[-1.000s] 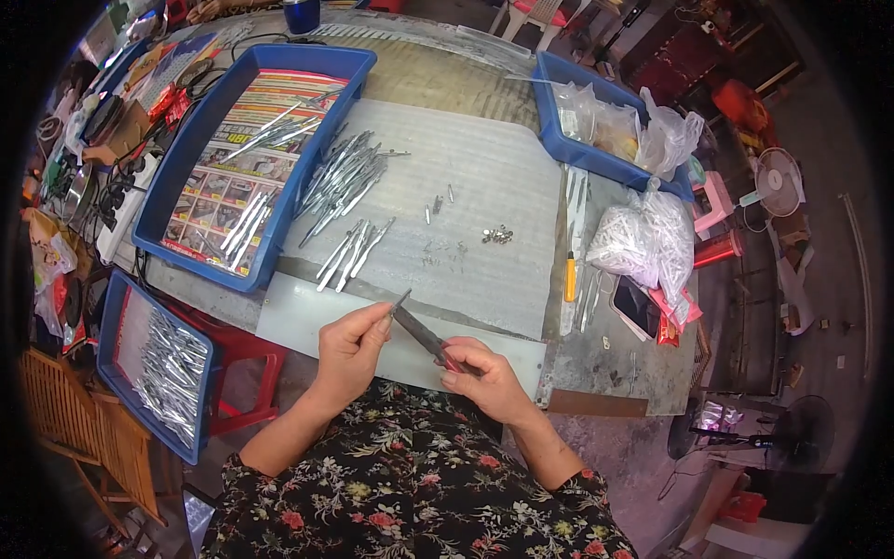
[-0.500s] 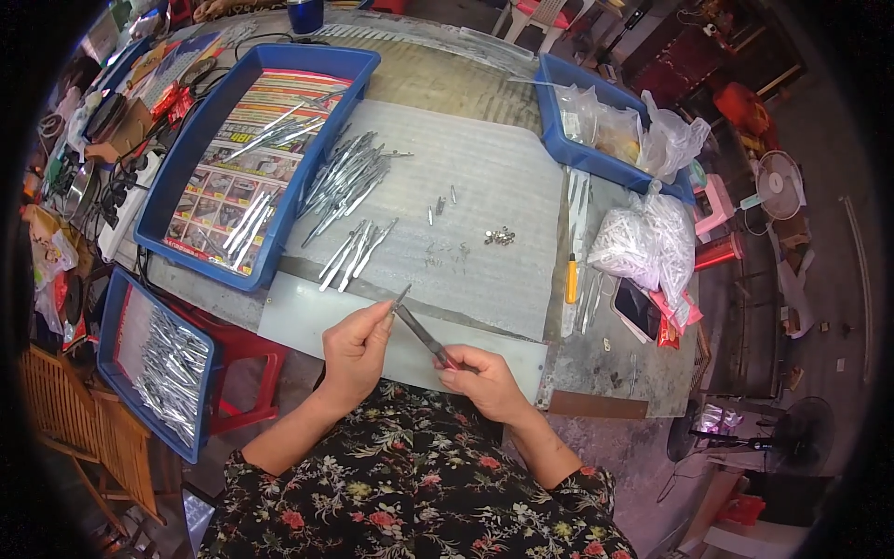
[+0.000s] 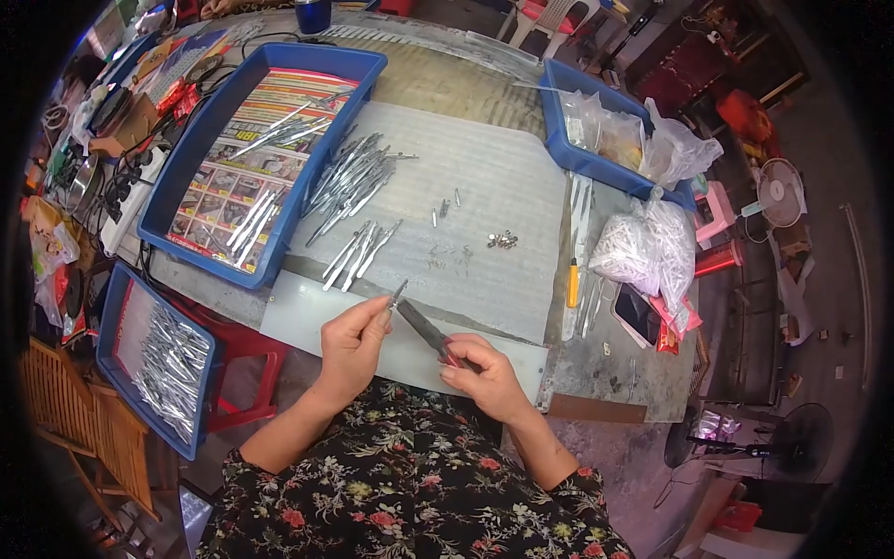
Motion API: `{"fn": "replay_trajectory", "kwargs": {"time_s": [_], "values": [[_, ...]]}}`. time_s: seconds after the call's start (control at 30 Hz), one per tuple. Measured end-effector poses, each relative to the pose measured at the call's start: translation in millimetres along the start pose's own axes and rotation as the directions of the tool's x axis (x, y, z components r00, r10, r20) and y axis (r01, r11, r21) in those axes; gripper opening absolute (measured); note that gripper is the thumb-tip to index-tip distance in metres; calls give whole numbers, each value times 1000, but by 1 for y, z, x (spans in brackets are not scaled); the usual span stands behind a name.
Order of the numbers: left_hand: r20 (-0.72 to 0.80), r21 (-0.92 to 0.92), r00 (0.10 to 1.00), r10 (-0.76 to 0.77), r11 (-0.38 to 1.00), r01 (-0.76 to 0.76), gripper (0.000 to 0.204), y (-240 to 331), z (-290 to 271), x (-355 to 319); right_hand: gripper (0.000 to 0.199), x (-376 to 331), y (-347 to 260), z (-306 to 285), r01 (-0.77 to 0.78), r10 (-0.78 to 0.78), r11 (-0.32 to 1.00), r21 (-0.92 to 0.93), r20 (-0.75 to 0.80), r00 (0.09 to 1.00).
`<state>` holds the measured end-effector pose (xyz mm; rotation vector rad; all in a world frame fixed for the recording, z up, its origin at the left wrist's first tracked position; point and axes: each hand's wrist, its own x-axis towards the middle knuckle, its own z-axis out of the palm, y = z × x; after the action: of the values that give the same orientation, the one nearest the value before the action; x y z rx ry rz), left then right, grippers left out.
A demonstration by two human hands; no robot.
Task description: Crimping or cutting small metal pins from a strip using pliers.
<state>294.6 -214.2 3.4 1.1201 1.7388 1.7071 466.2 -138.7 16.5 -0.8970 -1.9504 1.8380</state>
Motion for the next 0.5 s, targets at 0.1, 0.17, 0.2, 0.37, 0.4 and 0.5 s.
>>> {"fn": "replay_trajectory", "kwargs": {"time_s": [0.1,0.17,0.2,0.37,0.4,0.5], "values": [[4,4,1000,-8,1000,8,16,1,0,0,18,0,-1,2,15,-15,1000,-22,-5,1000],[6,8,1000,-17,1000,17,16,1,0,0,18,0,0,2,17,-17,999,-32,-2,1000],[4,8,1000,-18,1000,18,16,1,0,0,20,0,2,1,24,-24,999,-38,4,1000],[26,15,999,-34,999,34,16,3,-1,0,22,0,2,2,36,-36,999,-19,13,999],[16,7,1000,-25,1000,25,16,0,0,0,22,0,1,2,39,-39,999,-27,9,999],[16,10,1000,2,1000,-2,16,-2,-1,-1,19,-1,-2,3,19,-19,1000,-24,6,1000]]}}
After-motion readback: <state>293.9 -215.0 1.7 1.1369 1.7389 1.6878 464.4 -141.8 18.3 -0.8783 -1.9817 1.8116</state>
